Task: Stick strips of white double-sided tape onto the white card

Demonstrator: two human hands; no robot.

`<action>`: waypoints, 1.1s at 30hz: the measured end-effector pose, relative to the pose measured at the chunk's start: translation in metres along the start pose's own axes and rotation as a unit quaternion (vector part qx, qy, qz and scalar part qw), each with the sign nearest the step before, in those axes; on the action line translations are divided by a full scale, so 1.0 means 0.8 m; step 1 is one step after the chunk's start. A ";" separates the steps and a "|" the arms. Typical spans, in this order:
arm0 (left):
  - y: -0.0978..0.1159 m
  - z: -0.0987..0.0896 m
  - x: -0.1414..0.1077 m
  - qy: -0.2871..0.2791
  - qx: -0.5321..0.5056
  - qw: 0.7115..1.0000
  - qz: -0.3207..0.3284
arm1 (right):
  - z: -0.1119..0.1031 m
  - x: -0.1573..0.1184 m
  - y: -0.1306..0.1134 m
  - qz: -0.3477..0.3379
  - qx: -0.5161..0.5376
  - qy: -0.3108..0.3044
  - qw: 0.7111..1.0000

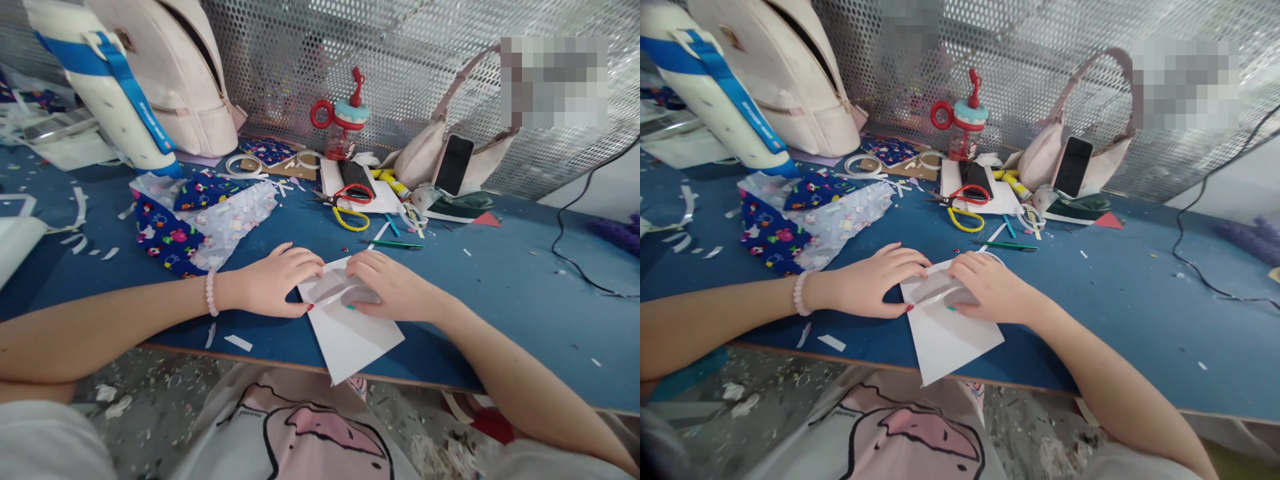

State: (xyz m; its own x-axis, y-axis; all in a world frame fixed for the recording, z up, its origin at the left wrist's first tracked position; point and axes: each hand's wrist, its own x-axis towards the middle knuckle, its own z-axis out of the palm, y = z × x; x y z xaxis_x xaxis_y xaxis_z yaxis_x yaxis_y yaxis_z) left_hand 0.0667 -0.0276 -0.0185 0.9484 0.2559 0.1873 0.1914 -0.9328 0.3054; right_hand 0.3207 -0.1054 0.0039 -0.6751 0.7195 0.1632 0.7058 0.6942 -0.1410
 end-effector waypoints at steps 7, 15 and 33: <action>-0.003 -0.006 0.002 0.021 -0.024 0.994 0.101 | -0.033 -0.020 0.040 0.083 0.029 -0.119 0.989; -0.019 -0.011 0.006 -0.021 -0.007 0.983 0.185 | -0.030 -0.022 0.067 0.077 0.108 -0.164 0.977; -0.037 -0.025 0.006 -0.009 0.130 0.981 0.143 | -0.031 -0.025 0.072 0.062 0.124 -0.158 0.978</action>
State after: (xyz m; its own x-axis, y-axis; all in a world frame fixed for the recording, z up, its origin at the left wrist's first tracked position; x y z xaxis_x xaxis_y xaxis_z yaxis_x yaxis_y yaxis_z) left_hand 0.0604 0.0060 -0.0079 0.9766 -0.0290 0.2131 -0.0285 -0.9996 -0.0055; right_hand 0.3798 -0.0804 0.0167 -0.6473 0.7420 -0.1745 0.7395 0.5559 -0.3797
